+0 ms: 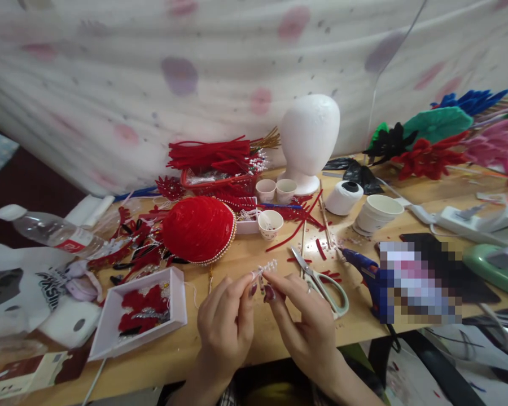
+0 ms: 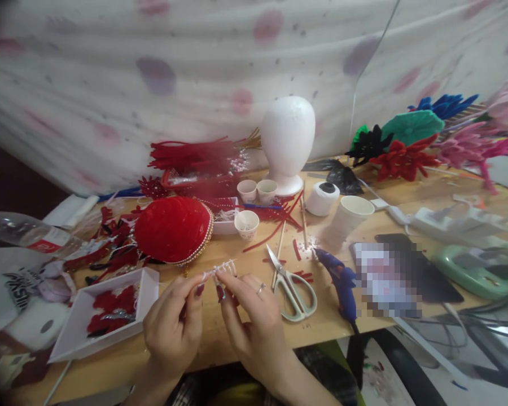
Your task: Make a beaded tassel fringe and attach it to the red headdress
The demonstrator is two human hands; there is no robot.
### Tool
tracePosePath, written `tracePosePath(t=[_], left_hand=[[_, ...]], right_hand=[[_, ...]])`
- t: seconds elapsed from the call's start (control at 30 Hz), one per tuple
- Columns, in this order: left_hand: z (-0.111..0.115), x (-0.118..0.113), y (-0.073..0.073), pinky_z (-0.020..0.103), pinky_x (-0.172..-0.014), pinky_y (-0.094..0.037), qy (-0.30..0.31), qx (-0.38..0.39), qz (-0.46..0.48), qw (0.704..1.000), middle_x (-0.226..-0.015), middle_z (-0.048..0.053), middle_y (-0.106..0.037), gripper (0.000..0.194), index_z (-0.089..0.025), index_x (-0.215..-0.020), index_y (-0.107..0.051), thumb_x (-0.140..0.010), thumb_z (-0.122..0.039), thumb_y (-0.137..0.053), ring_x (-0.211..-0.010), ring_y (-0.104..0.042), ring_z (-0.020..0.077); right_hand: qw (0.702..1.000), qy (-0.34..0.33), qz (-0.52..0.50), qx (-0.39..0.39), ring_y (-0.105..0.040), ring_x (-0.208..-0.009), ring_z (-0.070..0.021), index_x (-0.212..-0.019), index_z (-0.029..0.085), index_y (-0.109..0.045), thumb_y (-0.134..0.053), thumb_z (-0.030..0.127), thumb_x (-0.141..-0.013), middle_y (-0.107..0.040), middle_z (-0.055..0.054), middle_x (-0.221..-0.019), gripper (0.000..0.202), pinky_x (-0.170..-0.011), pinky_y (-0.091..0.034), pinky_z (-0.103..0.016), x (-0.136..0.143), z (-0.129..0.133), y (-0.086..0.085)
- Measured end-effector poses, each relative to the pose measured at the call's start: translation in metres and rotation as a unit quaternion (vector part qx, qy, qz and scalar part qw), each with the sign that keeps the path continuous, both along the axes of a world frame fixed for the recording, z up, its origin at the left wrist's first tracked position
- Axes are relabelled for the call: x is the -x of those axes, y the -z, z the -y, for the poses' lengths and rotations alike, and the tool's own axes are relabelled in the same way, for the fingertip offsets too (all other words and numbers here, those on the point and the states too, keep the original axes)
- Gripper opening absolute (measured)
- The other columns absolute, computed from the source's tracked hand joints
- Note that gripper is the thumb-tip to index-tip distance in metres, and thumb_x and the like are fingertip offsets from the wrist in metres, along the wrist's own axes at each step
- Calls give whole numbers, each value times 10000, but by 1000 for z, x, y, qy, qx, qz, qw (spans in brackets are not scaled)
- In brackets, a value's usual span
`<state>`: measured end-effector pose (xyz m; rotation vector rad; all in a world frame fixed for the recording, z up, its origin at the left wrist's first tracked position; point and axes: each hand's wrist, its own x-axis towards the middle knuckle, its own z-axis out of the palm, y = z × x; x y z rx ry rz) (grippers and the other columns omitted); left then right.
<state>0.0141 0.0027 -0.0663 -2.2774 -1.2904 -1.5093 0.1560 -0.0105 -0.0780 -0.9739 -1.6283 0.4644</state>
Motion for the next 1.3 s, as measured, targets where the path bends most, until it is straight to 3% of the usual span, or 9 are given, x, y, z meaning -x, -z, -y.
tracePosePath(t=[0.17,0.4,0.53,0.67,0.8,0.93,1.03,1.17,1.3], left_hand=[[3,-5,-1,203,-716,-541,2,3,0,1000,-826,48,-760,146,-153,-1028,-629,-981,-143,-491,-717,-708,132],[7,-6,5,189,-723,-529,17,45,12,999,-816,33,-743,151,-159,-1001,-645,-978,-156,-497,-714,-692,120],[6,-7,9,173,-719,-521,37,101,56,993,-812,17,-734,159,-175,-979,-655,-963,-128,-504,-733,-689,111],[5,-5,12,170,-626,-499,38,194,124,972,-706,-13,-681,184,-192,-883,-679,-959,-167,-513,-631,-634,105],[1,-1,16,186,-523,-455,32,313,220,923,-591,-19,-589,280,-178,-797,-707,-950,-341,-539,-542,-557,115],[-5,0,21,188,-469,-402,36,406,328,852,-563,-20,-555,382,-160,-725,-701,-866,-506,-620,-505,-488,106],[-8,1,26,201,-494,-402,45,418,369,829,-549,-29,-505,435,-153,-679,-682,-837,-556,-638,-512,-459,107],[-10,0,38,220,-550,-402,35,424,420,802,-550,-37,-461,467,-158,-603,-608,-862,-546,-623,-540,-447,108],[-10,-7,51,212,-497,-334,33,477,506,718,-546,-56,-431,472,-163,-651,-573,-846,-590,-620,-513,-397,96]], right_hand=[[994,-1,-87,63,-601,-824,-139,-1183,291,-615,-572,128,-948,-646,3,-923,289,-751,-498,-261,3,1,3],[958,-41,-234,159,-598,-987,-150,-1045,311,-643,-573,253,-978,-630,7,-1013,113,-898,-477,-289,11,-2,14],[935,-55,-281,209,-622,-856,-126,-990,274,-633,-576,304,-977,-636,16,-898,66,-790,-505,-244,15,-4,16],[920,-76,-288,255,-575,-695,-106,-920,219,-625,-585,357,-961,-591,19,-792,150,-650,-485,-224,15,-8,16],[872,-98,-341,338,-459,-541,-78,-842,181,-589,-650,456,-884,-498,58,-654,284,-521,-393,-212,18,-14,15],[758,-122,-458,447,-209,-447,-28,-718,196,-459,-743,441,-761,-313,124,-561,377,-428,-197,-172,22,-18,12],[697,-133,-504,493,-125,-444,-22,-661,217,-356,-760,408,-740,-257,133,-543,454,-410,-94,-172,24,-18,8],[662,-146,-533,506,-95,-447,-19,-666,210,-382,-830,425,-697,-238,144,-523,498,-396,-67,-162,30,-17,4],[644,-100,-569,502,-74,-456,-17,-645,207,-390,-926,391,-555,-220,159,-493,574,-380,-70,-151,37,-19,6]])
